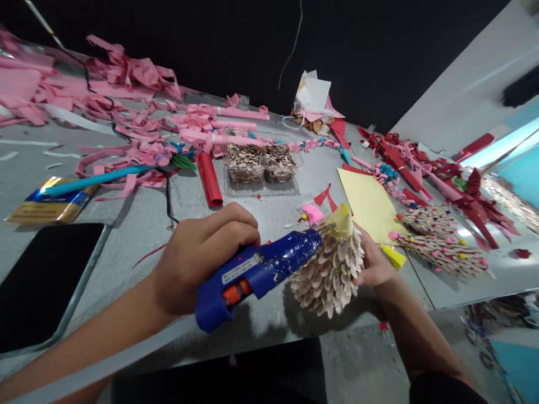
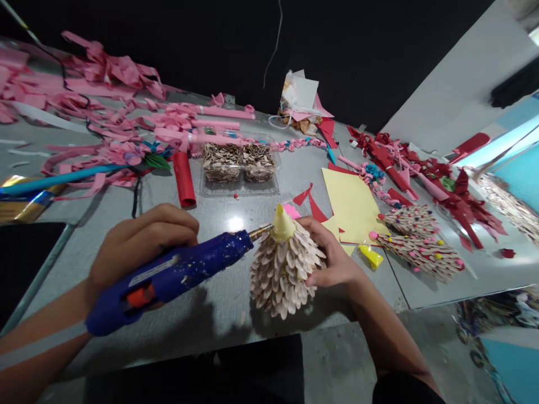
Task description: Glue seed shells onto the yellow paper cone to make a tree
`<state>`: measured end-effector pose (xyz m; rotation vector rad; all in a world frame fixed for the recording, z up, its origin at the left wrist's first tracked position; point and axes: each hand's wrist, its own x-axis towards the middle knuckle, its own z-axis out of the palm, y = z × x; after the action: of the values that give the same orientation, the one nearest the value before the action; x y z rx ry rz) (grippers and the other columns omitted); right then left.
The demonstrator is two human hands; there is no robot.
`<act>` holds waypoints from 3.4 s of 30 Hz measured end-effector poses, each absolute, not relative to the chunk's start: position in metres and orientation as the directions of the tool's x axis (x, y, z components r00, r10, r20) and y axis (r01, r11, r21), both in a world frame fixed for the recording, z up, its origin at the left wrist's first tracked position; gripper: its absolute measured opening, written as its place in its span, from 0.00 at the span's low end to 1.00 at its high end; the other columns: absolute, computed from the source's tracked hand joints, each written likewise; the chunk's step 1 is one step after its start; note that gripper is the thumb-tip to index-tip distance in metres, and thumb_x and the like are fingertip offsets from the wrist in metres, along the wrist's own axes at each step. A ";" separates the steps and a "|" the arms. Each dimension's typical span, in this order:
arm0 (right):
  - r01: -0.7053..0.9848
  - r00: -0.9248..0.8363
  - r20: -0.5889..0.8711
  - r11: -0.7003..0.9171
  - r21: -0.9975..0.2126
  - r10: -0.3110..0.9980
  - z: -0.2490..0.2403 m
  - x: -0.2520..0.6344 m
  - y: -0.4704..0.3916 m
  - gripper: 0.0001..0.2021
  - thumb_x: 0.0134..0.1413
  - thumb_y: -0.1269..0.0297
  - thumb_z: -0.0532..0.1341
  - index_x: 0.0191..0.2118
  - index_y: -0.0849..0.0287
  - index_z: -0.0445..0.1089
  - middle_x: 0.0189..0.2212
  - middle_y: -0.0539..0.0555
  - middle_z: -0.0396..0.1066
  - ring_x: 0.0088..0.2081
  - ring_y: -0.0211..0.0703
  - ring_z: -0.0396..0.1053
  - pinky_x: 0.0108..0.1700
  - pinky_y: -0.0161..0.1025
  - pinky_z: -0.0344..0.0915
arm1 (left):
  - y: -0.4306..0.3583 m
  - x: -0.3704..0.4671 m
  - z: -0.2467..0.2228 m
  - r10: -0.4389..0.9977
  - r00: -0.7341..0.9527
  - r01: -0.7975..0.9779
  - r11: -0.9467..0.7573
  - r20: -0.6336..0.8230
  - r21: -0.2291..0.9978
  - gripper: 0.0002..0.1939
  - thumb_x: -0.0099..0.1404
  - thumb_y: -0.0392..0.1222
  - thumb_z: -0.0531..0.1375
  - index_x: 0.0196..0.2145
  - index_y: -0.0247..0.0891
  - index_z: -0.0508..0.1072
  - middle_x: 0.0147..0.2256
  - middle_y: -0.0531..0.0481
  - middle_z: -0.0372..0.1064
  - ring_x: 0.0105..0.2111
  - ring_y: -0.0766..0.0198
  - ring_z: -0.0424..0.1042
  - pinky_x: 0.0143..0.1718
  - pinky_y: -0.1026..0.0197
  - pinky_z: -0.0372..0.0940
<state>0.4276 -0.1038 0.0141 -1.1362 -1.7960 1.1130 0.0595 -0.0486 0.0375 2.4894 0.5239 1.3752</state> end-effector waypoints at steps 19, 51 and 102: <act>0.001 -0.255 -0.069 -0.071 -0.997 0.965 0.014 0.422 -0.116 0.55 0.28 0.37 0.88 0.67 0.45 0.78 0.64 0.60 0.82 0.63 0.70 0.83 0.68 0.62 0.78 | -0.045 0.063 0.032 0.418 0.482 0.171 -0.907 0.770 0.385 0.09 0.88 0.39 0.54 0.46 0.43 0.70 0.41 0.54 0.73 0.34 0.68 0.74 0.35 0.64 0.68; 0.814 -0.517 0.810 0.449 0.367 0.275 0.036 0.440 -0.096 0.31 0.64 0.56 0.77 0.69 0.47 0.73 0.63 0.57 0.79 0.67 0.63 0.76 0.72 0.66 0.77 | -0.037 0.048 0.041 0.401 0.635 0.317 -0.915 0.660 0.250 0.03 0.80 0.43 0.56 0.48 0.45 0.70 0.42 0.53 0.76 0.37 0.64 0.77 0.34 0.61 0.66; 0.669 -0.498 0.847 0.540 0.512 -0.185 0.027 0.468 -0.082 0.09 0.60 0.55 0.77 0.43 0.31 0.82 0.49 0.46 0.78 0.62 0.59 0.74 0.72 0.60 0.69 | -0.049 0.046 0.047 0.506 0.626 0.298 -0.859 0.594 0.417 0.06 0.84 0.43 0.54 0.44 0.48 0.67 0.36 0.54 0.70 0.30 0.60 0.70 0.29 0.55 0.59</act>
<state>0.4677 -0.0825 0.0268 -0.4005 -1.8077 -1.1037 0.0460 -0.0488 0.0465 2.5720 0.6515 1.0656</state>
